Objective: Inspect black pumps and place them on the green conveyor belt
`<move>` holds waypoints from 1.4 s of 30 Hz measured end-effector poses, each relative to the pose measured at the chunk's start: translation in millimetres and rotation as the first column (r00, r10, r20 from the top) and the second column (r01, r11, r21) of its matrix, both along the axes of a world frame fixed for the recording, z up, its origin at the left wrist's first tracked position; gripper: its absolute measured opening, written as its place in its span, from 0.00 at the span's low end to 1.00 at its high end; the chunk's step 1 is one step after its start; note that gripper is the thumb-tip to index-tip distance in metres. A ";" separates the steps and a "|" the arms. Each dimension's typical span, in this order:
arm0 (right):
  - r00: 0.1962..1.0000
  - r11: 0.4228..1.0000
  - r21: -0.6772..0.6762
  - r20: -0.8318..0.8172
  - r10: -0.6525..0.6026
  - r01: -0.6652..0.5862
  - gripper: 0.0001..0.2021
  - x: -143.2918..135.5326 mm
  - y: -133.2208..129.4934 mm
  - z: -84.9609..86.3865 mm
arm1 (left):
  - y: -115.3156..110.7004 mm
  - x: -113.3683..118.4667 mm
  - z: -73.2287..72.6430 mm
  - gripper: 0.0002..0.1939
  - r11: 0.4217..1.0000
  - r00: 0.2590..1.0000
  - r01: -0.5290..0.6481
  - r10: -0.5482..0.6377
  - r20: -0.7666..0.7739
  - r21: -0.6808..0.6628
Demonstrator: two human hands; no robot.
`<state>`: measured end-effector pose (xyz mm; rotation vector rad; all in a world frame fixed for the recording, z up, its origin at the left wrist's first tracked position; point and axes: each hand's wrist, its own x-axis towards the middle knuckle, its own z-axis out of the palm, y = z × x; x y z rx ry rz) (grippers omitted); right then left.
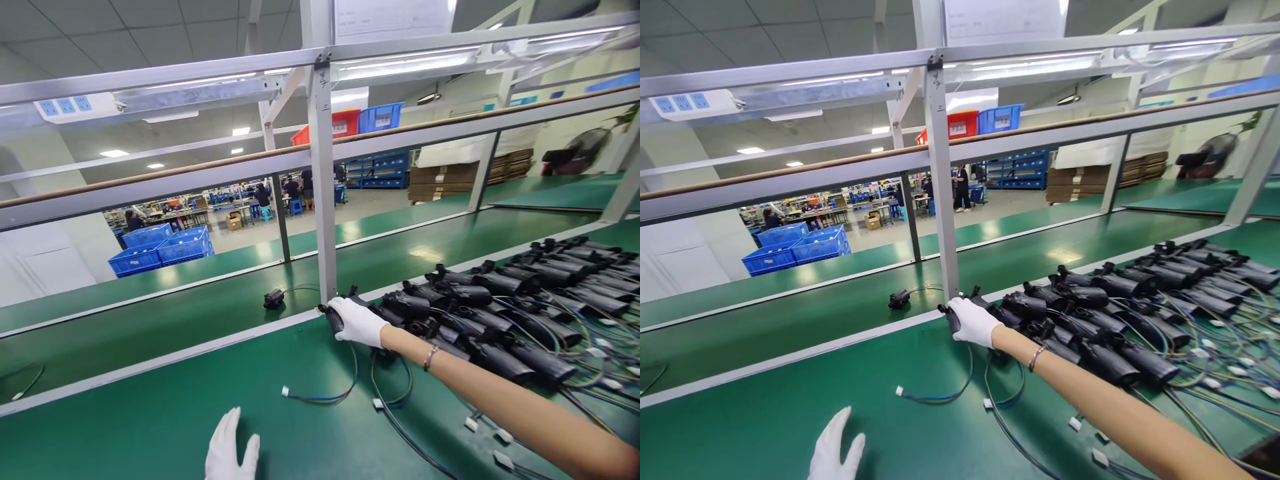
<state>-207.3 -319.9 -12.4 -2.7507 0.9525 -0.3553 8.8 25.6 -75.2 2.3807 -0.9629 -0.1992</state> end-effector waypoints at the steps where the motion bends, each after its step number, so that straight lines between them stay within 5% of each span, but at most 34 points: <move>1: 0.996 1.000 -0.014 0.084 0.025 -0.024 0.33 8.1 8.1 5.9 | -1.7 -4.3 10.2 0.30 0.998 0.996 -0.026 0.021 -0.089 -0.057; 4: 0.939 0.991 -0.040 0.316 0.134 -0.128 0.38 36.1 43.7 27.4 | -8.6 -15.5 50.3 0.29 0.973 0.948 -0.041 -0.034 -0.316 -0.228; 7: 0.836 0.951 -0.071 0.460 0.299 -0.301 0.43 61.2 92.9 51.6 | -18.2 -24.1 88.3 0.29 0.892 0.848 0.000 -0.240 -0.473 -0.453; 10: 0.637 0.834 -0.167 0.573 0.516 -0.526 0.40 77.7 140.7 70.8 | -27.8 -32.9 107.1 0.32 0.711 0.506 -0.108 -0.562 -0.654 -0.695; 12: 0.486 0.741 -0.230 0.628 0.608 -0.630 0.39 85.2 164.3 75.8 | -30.7 -38.4 111.4 0.34 0.622 0.261 -0.246 -0.696 -0.669 -0.743; 14: 0.471 0.749 -0.157 0.690 0.549 -0.643 0.43 91.3 180.8 72.6 | -29.3 -41.6 114.7 0.34 0.596 0.144 -0.346 -0.730 -0.669 -0.725; 16: 0.597 0.802 0.127 0.737 0.317 -0.583 0.48 96.0 193.7 63.9 | -25.2 -41.1 120.7 0.31 0.564 0.050 -0.439 -0.761 -0.646 -0.699; 17: 0.659 0.769 0.306 0.727 0.192 -0.561 0.49 97.5 200.1 59.1 | -22.9 -39.5 124.8 0.29 0.537 0.002 -0.492 -0.786 -0.618 -0.685; 19: 0.738 0.546 0.585 0.668 0.096 -0.600 0.47 98.3 213.7 51.6 | -19.7 -34.3 134.8 0.25 0.454 -0.029 -0.604 -0.834 -0.551 -0.655; 21: 0.755 0.226 0.721 0.616 0.225 -0.655 0.34 96.6 226.1 49.6 | -19.1 -27.9 145.2 0.21 0.347 0.050 -0.697 -0.849 -0.526 -0.627; 22: 0.762 0.117 0.770 0.577 0.292 -0.628 0.25 95.4 230.2 50.5 | -19.6 -24.8 149.8 0.21 0.298 0.097 -0.738 -0.841 -0.532 -0.605; 23: 0.784 0.087 0.810 0.526 0.330 -0.580 0.18 94.3 232.1 52.2 | -20.3 -22.0 153.7 0.22 0.257 0.131 -0.773 -0.830 -0.543 -0.580; 25: 0.848 0.233 0.828 0.438 0.299 -0.510 0.11 92.6 228.8 56.2 | -21.7 -18.0 158.7 0.22 0.210 0.142 -0.827 -0.819 -0.556 -0.521; 28: 0.842 0.610 0.601 0.486 0.233 -0.516 0.16 90.0 212.9 59.5 | -21.6 -17.8 158.3 0.22 0.221 0.051 -0.884 -0.830 -0.555 -0.412; 31: 0.689 0.766 0.152 0.568 0.450 -0.625 0.20 83.3 201.8 61.4 | -19.0 -23.3 150.3 0.24 0.304 -0.107 -0.909 -0.831 -0.546 -0.284; 33: 0.580 0.744 -0.215 0.505 0.640 -0.633 0.23 77.2 201.2 64.2 | -16.7 -27.5 143.1 0.25 0.394 -0.229 -0.881 -0.839 -0.494 -0.260; 35: 0.540 0.659 -0.466 0.379 0.751 -0.590 0.24 71.5 203.6 67.9 | -14.7 -30.7 136.4 0.24 0.440 -0.262 -0.821 -0.857 -0.444 -0.364; 38: 0.538 0.580 -0.578 0.268 0.800 -0.575 0.23 66.3 206.8 70.9 | -12.3 -32.9 129.5 0.24 0.379 -0.131 -0.707 -0.900 -0.416 -0.597; 42: 0.530 0.554 -0.589 0.237 0.814 -0.588 0.22 65.7 207.7 65.4 | -8.6 -32.5 123.9 0.27 0.303 -0.034 -0.587 -0.936 -0.351 -0.751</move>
